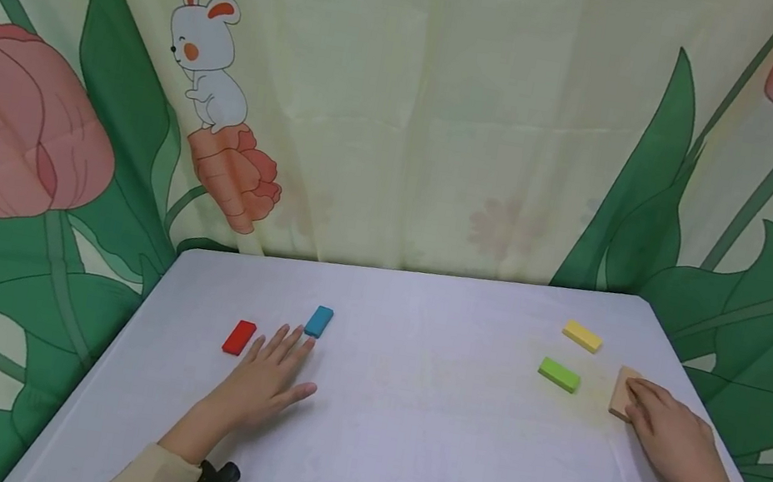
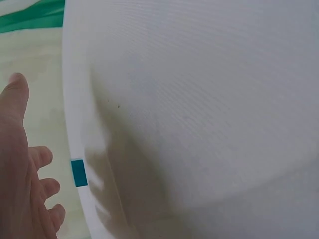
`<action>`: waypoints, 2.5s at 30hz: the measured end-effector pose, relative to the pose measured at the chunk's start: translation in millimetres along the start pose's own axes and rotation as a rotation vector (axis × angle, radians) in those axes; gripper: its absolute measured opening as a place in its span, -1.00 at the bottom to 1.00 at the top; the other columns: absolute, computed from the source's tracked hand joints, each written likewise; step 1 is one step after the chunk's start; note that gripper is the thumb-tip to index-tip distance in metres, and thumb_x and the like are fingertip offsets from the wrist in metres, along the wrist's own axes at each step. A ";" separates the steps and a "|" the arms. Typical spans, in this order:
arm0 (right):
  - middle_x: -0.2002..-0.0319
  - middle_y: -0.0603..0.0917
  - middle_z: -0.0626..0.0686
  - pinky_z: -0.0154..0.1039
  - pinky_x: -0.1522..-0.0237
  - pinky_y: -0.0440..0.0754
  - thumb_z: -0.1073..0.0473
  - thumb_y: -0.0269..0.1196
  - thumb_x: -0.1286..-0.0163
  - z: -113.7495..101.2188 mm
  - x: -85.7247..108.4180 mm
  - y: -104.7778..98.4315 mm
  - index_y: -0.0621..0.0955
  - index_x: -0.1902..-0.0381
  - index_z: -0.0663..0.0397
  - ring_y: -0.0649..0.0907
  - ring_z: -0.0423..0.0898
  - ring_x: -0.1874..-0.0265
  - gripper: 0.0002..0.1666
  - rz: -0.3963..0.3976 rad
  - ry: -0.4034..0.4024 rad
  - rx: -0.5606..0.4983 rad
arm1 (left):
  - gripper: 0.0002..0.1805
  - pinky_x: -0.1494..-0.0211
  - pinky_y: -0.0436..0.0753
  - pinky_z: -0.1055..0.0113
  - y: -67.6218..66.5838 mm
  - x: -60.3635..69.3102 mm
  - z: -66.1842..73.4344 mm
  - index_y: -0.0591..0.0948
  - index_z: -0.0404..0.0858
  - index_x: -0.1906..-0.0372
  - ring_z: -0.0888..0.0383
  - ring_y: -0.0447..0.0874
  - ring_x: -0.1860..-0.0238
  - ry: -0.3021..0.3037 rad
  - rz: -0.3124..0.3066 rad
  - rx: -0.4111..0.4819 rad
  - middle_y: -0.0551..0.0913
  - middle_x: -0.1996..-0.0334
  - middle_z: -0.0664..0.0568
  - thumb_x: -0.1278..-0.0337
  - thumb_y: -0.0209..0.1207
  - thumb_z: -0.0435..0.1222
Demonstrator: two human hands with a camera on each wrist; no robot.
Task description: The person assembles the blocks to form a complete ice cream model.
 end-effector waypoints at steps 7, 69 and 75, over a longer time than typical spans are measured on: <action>-0.41 0.27 0.55 0.66 -0.12 0.31 -0.03 0.11 -0.61 4.0 -0.9 -0.5 0.40 -0.39 0.44 0.30 0.63 -0.30 -0.32 -0.099 0.039 -0.081 | -0.08 -0.60 -0.01 -0.37 0.1 -12.4 2.3 0.15 -0.14 -0.65 -0.25 -0.13 -0.67 -0.002 -0.003 -0.004 0.03 -0.67 -0.16 -0.39 0.05 0.26; -0.25 0.60 -0.16 0.28 -0.18 0.47 -0.30 0.51 -0.14 -183.2 33.2 22.5 0.66 -0.20 -0.24 0.61 0.06 -0.26 -0.31 -0.130 -0.283 -0.344 | -0.31 -0.36 0.58 -0.11 0.3 -34.1 19.3 0.56 -0.32 -0.34 -0.20 0.46 -0.36 -0.065 0.060 -0.040 0.48 -0.36 -0.25 -0.27 0.34 0.04; -0.24 0.61 -0.19 0.24 -0.19 0.48 -0.29 0.51 -0.14 -195.8 39.0 23.3 0.66 -0.18 -0.26 0.62 0.01 -0.24 -0.33 -0.111 -0.316 -0.335 | -0.36 -0.38 0.56 -0.12 5.1 -33.7 26.9 0.58 -0.31 -0.32 -0.19 0.48 -0.37 -0.031 0.064 -0.052 0.53 -0.35 -0.21 -0.29 0.32 0.01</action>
Point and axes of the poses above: each hand's wrist, its own x-axis away from the middle knuckle, its own y-axis out of the palm, z = x × y, the point moved 8 cm from there along -x, towards the middle knuckle
